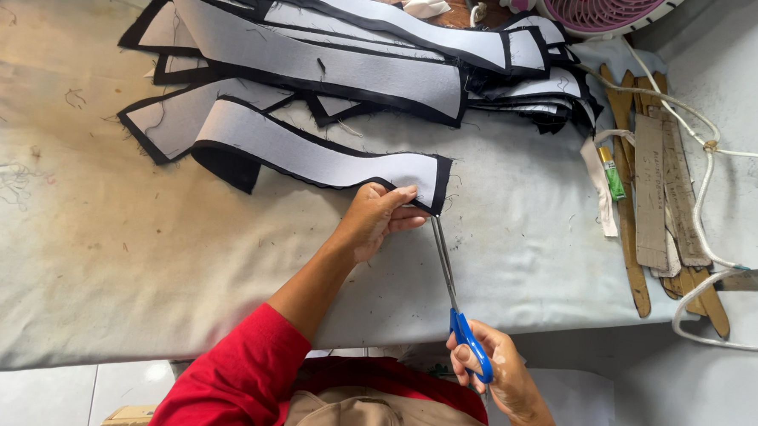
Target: The person uses blue-handled scissors to trim the edges of a long, curved piece of black and white fabric. They cut along the length of the fabric, then trim the ends, and finally fold the piece to inspect the edges.
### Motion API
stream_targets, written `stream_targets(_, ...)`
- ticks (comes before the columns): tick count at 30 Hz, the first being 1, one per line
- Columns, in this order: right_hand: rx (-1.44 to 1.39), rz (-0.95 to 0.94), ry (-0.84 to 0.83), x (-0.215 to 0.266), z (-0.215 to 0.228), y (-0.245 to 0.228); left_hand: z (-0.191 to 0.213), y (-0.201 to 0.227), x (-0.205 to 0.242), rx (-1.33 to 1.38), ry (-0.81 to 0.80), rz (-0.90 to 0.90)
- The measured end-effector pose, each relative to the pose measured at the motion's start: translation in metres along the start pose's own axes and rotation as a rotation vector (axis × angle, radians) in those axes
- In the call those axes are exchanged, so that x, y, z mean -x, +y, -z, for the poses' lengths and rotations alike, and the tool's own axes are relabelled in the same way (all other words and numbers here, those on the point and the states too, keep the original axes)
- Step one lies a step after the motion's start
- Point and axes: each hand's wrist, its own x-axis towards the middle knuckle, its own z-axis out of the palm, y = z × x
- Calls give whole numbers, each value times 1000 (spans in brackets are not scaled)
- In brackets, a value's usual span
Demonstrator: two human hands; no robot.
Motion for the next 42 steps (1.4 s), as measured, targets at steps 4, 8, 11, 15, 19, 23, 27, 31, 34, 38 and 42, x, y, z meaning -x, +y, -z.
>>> stream_targets(4,-19,-3,24,0,0,1,-2,3,4,-12,37,8)
stream_targets(8,-7,7,62,2,-2,-4,-4,5,7,-46,44,14)
stream_targets(11,14,0,89,2,-2,-6,-1,3,5,-55,37,6)
stream_targets(15,16,-1,94,3,-3,-6,-4,5,8,-64,51,11)
stream_targets(19,28,14,96,3,-3,-7,-6,7,11,-74,39,-1)
stream_targets(23,39,9,99,3,-2,-6,-5,7,10,-88,20,-11)
stream_targets(27,63,22,105,4,-1,-6,-6,7,10,-82,51,4)
stream_targets(31,86,10,105,5,1,-6,-5,5,9,-89,55,0)
stream_targets(34,76,12,101,5,1,-6,-3,2,7,-81,50,-13)
stream_targets(38,93,44,89,7,1,-6,-5,2,7,-72,88,2)
stream_targets(42,88,42,90,6,4,-1,-4,0,6,-73,77,1)
